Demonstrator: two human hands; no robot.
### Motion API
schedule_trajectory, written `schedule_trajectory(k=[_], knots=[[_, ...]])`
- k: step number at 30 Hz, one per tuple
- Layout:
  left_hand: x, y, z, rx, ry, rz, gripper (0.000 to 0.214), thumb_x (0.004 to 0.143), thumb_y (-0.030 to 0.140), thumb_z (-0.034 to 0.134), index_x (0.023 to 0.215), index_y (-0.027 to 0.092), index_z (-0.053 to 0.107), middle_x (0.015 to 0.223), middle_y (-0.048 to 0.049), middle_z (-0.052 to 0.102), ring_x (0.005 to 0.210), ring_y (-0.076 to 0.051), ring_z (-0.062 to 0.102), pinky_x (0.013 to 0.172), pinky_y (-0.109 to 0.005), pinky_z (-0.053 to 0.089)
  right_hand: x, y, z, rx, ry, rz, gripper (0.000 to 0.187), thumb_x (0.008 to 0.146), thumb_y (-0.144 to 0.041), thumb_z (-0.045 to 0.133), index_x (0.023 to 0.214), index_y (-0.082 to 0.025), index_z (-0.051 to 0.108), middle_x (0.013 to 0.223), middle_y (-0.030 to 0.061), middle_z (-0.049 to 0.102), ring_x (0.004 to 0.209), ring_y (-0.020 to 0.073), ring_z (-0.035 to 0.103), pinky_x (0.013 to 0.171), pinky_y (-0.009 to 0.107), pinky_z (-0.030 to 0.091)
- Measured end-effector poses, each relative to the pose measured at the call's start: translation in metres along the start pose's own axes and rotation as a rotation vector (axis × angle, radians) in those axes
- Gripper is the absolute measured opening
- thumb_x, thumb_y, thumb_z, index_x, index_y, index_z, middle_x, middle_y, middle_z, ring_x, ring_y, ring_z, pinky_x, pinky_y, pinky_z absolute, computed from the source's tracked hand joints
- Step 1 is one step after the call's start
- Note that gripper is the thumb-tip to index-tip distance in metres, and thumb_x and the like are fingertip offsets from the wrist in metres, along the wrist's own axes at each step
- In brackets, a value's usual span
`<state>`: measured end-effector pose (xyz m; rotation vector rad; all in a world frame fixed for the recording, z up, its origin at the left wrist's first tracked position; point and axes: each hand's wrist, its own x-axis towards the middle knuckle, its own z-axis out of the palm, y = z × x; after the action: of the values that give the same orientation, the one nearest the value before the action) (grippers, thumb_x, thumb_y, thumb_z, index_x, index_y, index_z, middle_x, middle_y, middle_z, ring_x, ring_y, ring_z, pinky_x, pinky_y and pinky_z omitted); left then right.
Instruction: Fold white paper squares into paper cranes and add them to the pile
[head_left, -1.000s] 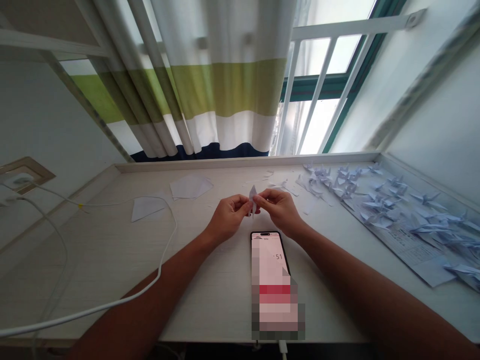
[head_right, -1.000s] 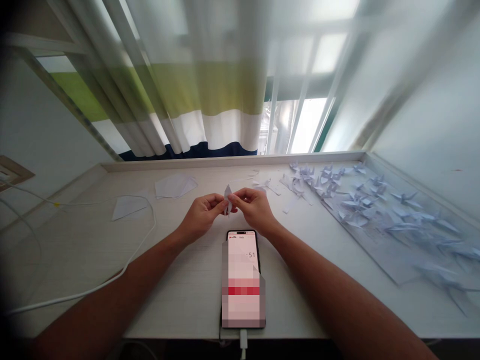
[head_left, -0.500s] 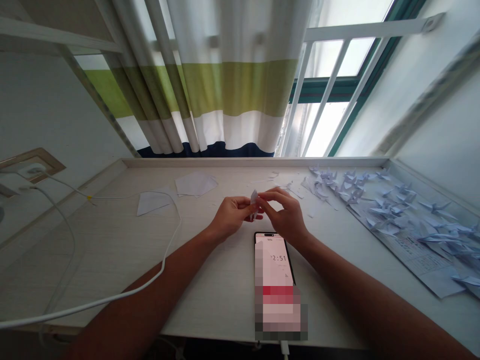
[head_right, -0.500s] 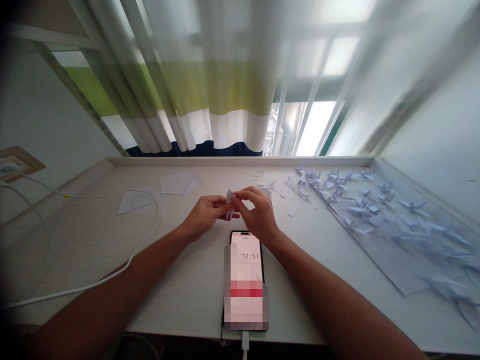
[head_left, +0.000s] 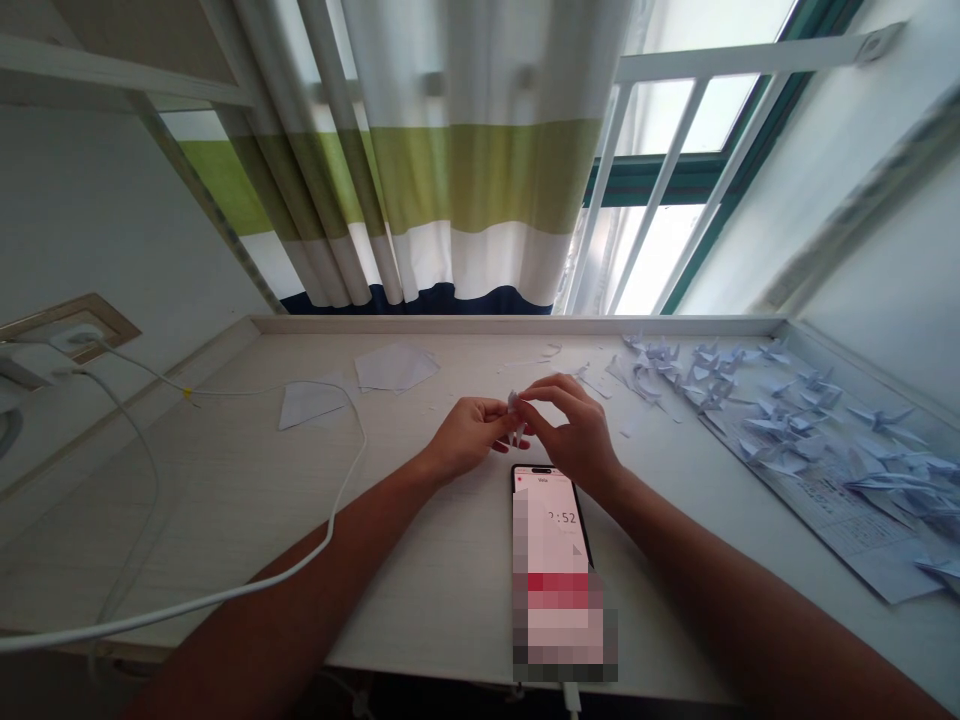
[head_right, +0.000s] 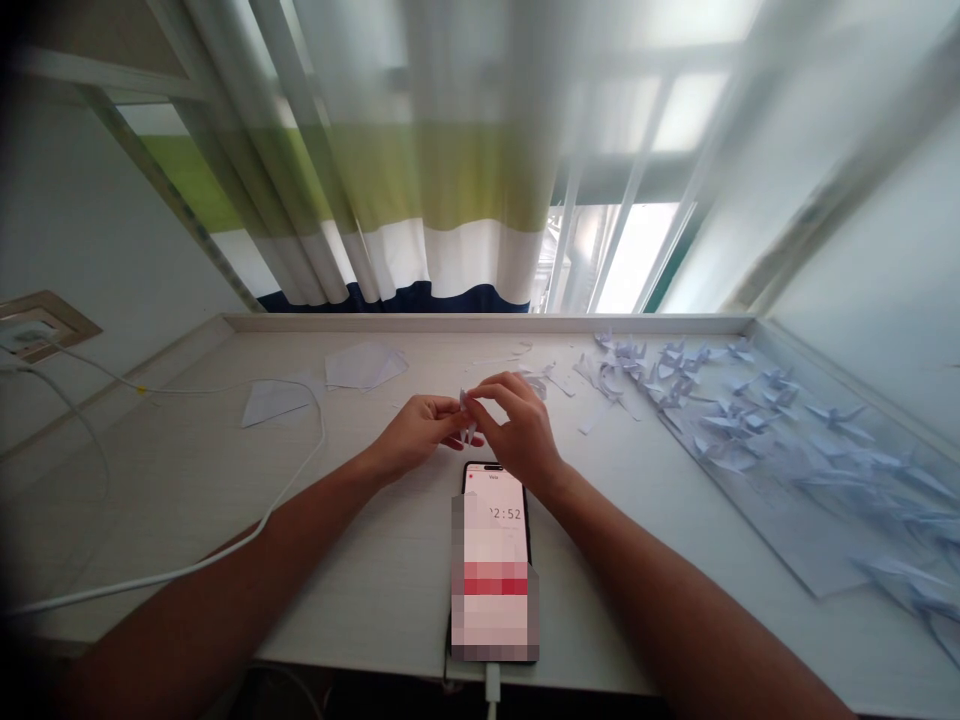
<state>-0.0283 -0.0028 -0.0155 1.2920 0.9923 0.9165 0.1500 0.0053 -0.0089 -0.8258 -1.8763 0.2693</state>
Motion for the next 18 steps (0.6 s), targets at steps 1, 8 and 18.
schedule_trajectory(k=[1, 8, 18], knots=[[0.0000, 0.0003, -0.0003, 0.006, 0.004, -0.006, 0.057, 0.075, 0.069, 0.080, 0.088, 0.014, 0.075, 0.083, -0.0121, 0.078, 0.083, -0.027, 0.078, 0.071, -0.032, 0.051, -0.0001, 0.0000, 0.0001, -0.004, -0.004, -0.023, 0.007, 0.096, -0.025, 0.069, 0.093, -0.024, 0.075, 0.092, 0.0074, 0.073, 0.088, 0.0243, 0.067, 0.080, 0.042, 0.055], [-0.0006, 0.0000, -0.0007, 0.016, 0.006, -0.008, 0.051, 0.079, 0.065, 0.078, 0.087, 0.014, 0.075, 0.085, -0.0118, 0.079, 0.085, -0.025, 0.076, 0.071, -0.032, 0.051, 0.0013, 0.0027, -0.0004, 0.071, -0.072, 0.089, 0.003, 0.093, -0.027, 0.072, 0.092, -0.025, 0.075, 0.095, 0.0069, 0.072, 0.092, 0.0251, 0.066, 0.084, 0.044, 0.054], [0.0015, 0.0006, -0.0016, -0.059, 0.014, 0.080, 0.043, 0.077, 0.054, 0.085, 0.086, 0.012, 0.078, 0.074, -0.0102, 0.076, 0.073, -0.022, 0.073, 0.075, -0.034, 0.052, 0.0050, 0.0083, -0.0091, 0.368, -0.298, 0.221, 0.018, 0.095, -0.040, 0.071, 0.102, -0.028, 0.082, 0.107, 0.0079, 0.072, 0.097, 0.0241, 0.070, 0.088, 0.042, 0.057]])
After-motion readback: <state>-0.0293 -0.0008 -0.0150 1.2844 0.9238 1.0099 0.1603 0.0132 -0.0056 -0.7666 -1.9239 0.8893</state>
